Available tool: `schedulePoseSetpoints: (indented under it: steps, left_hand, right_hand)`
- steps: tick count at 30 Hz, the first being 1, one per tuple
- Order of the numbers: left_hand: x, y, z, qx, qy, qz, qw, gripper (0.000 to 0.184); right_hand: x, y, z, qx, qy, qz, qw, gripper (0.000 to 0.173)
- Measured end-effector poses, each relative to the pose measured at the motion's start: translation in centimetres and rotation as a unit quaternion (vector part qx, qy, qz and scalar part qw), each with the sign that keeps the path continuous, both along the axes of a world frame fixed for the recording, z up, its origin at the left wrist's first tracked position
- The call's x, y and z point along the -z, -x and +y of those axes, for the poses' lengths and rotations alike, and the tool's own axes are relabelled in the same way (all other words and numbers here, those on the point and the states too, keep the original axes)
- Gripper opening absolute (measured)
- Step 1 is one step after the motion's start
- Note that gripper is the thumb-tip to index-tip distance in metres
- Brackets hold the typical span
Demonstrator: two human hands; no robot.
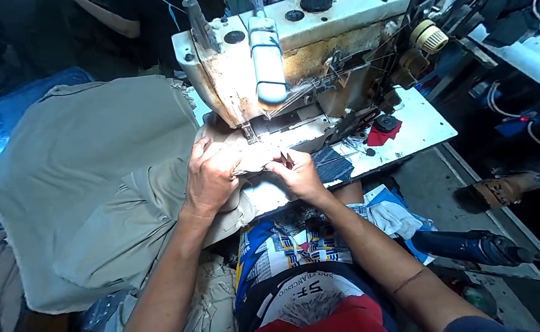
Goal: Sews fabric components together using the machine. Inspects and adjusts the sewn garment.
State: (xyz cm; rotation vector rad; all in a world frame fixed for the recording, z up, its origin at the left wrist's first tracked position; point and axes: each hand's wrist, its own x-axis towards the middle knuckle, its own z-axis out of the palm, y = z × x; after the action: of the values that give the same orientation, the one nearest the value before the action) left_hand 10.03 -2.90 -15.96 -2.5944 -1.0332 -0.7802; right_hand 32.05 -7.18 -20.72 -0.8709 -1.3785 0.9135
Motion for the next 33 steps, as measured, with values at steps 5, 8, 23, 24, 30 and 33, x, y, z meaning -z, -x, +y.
schedulePoseSetpoints:
  steps: [5,8,23,24,30,33]
  left_hand:
    - [-1.6,0.2,-1.4,-0.041,0.101,0.016,0.994,0.024]
    - [-1.9,-1.2,-3.3,-0.083,0.093,-0.035,0.992,0.043]
    - [1.9,-2.8,-0.5,-0.117,-0.06,-0.12,0.984,0.016]
    - [1.7,-2.4,-0.3,-0.092,-0.061,-0.111,0.988,0.017]
    - [1.2,-0.4,-0.4,0.005,-0.019,-0.028,0.999,0.026]
    - [1.1,0.0,-0.2,0.015,-0.016,-0.018,1.0,0.026]
  right_hand:
    - [-0.4,0.1,0.4,-0.004,-0.013,-0.03,0.999,0.01]
    - [-1.1,0.2,0.4,0.001,-0.023,-0.028,0.999,0.008]
    - [-3.2,0.3,0.8,0.029,-0.047,-0.007,0.998,0.01]
    - [-2.9,0.2,0.6,0.025,-0.042,-0.001,0.999,0.011]
    - [0.5,0.4,0.4,0.013,-0.014,0.032,0.999,0.012]
    - [0.7,0.6,0.5,0.022,-0.026,0.03,0.999,0.013]
